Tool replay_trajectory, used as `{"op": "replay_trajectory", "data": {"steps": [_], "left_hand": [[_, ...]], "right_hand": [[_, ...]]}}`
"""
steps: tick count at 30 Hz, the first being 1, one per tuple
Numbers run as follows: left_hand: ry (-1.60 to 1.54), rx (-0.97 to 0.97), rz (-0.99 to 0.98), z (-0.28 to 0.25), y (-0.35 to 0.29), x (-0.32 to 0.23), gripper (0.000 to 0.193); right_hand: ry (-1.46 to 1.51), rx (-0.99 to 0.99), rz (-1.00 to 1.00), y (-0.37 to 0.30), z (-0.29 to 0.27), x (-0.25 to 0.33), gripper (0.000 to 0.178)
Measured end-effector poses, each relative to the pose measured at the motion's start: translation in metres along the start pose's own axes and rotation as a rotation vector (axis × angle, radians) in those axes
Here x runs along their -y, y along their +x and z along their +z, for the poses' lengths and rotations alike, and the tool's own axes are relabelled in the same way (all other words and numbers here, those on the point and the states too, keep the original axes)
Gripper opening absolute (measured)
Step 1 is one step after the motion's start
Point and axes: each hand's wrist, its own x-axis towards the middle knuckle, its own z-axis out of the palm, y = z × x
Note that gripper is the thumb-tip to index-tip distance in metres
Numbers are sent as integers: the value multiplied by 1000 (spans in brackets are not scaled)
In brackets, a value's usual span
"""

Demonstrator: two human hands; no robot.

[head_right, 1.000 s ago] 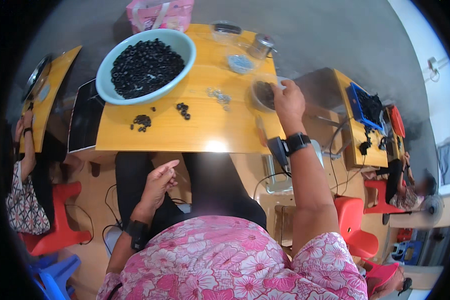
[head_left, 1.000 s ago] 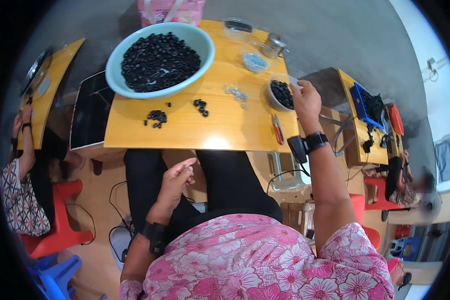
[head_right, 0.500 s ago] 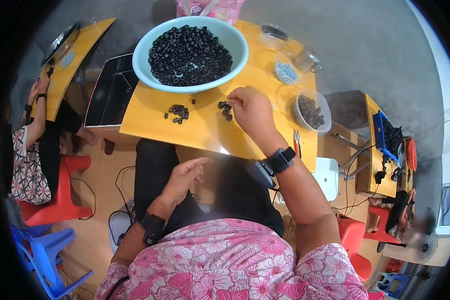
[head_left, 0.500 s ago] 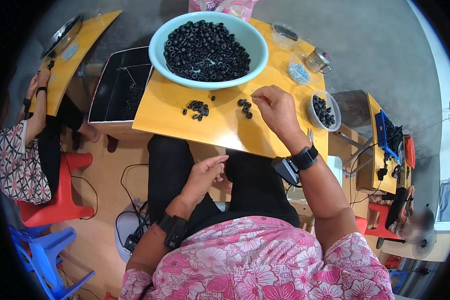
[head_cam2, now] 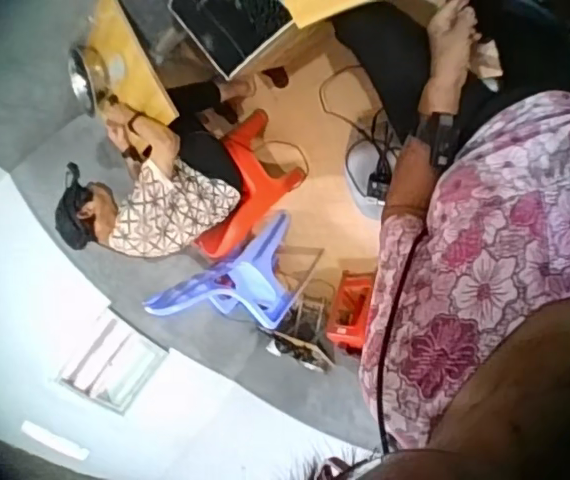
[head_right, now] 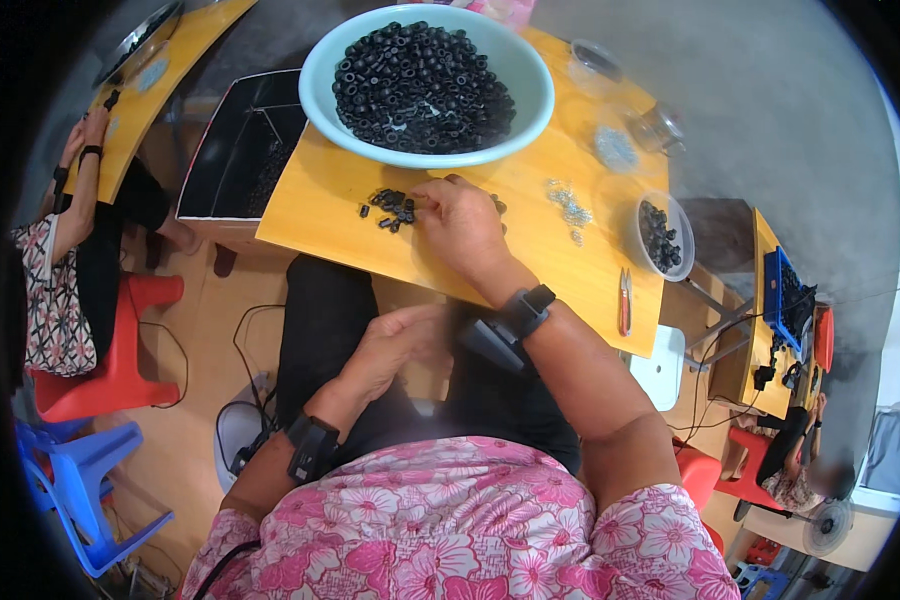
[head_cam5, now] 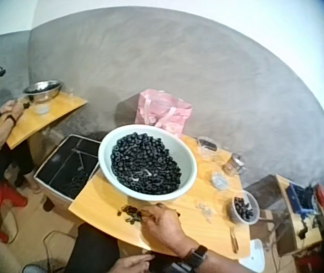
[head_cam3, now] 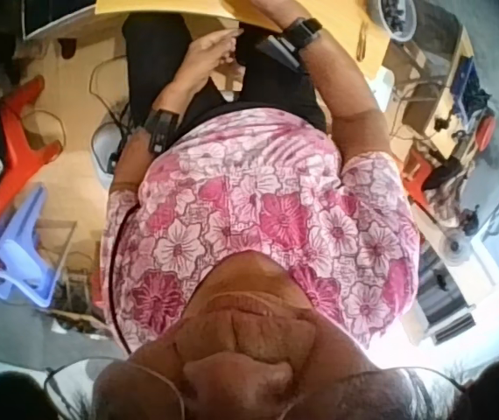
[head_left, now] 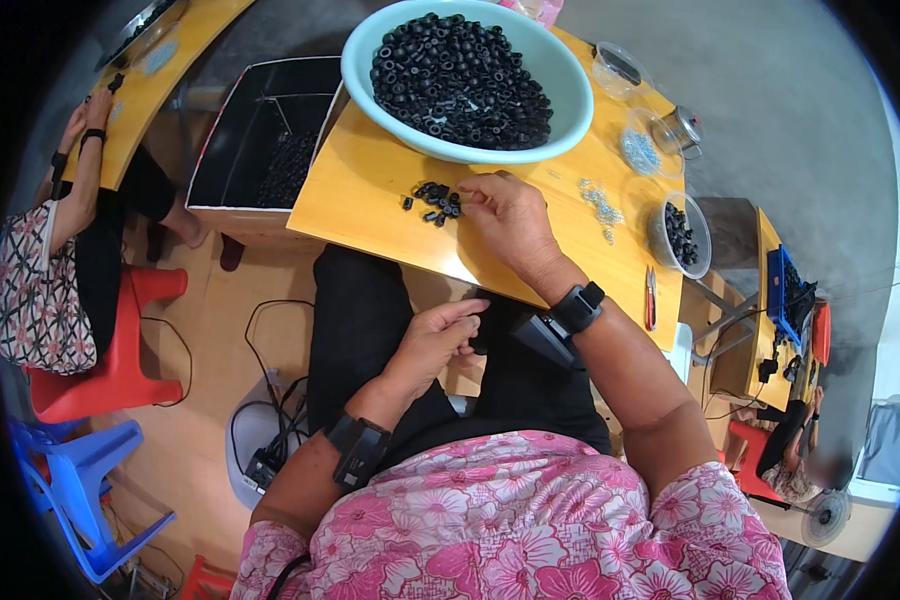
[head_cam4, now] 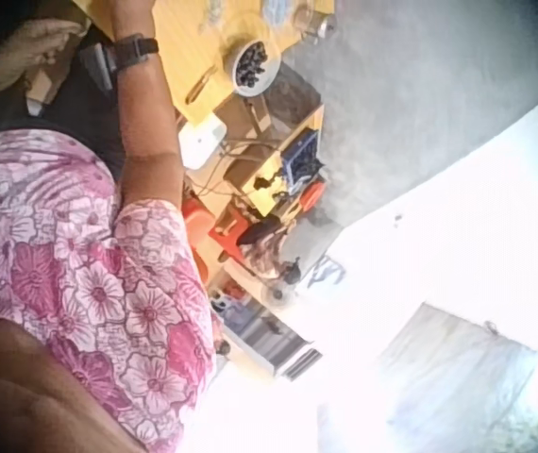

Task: Assembling small metal components into black plastic housings at a production workstation.

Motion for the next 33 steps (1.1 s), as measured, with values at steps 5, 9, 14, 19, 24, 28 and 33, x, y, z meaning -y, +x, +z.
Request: {"op": "replay_trajectory", "data": {"steps": [5, 9, 14, 19, 24, 28, 33], "left_hand": [[0, -3, -5, -1, -2, -2, 35], [-5, 11, 3, -1, 0, -2, 35], [8, 7, -8, -2, 1, 0, 35], [-4, -1, -16, -2, 2, 2, 34], [18, -10, -5, 1, 6, 4, 33], [23, -50, -4, -2, 1, 1, 32], [46, -63, -5, 1, 1, 1, 33]], "right_hand": [[-103, -41, -11, 7, 7, 2, 23], [-214, -132, 40, 6, 4, 8, 22], [-272, -107, 24, 9, 8, 4, 23], [-272, -114, 12, 10, 10, 2, 22], [-329, -51, 60, 7, 4, 5, 18], [-267, -32, 69, 1, 2, 13, 16], [-265, -129, 22, -13, -2, 8, 22]]}}
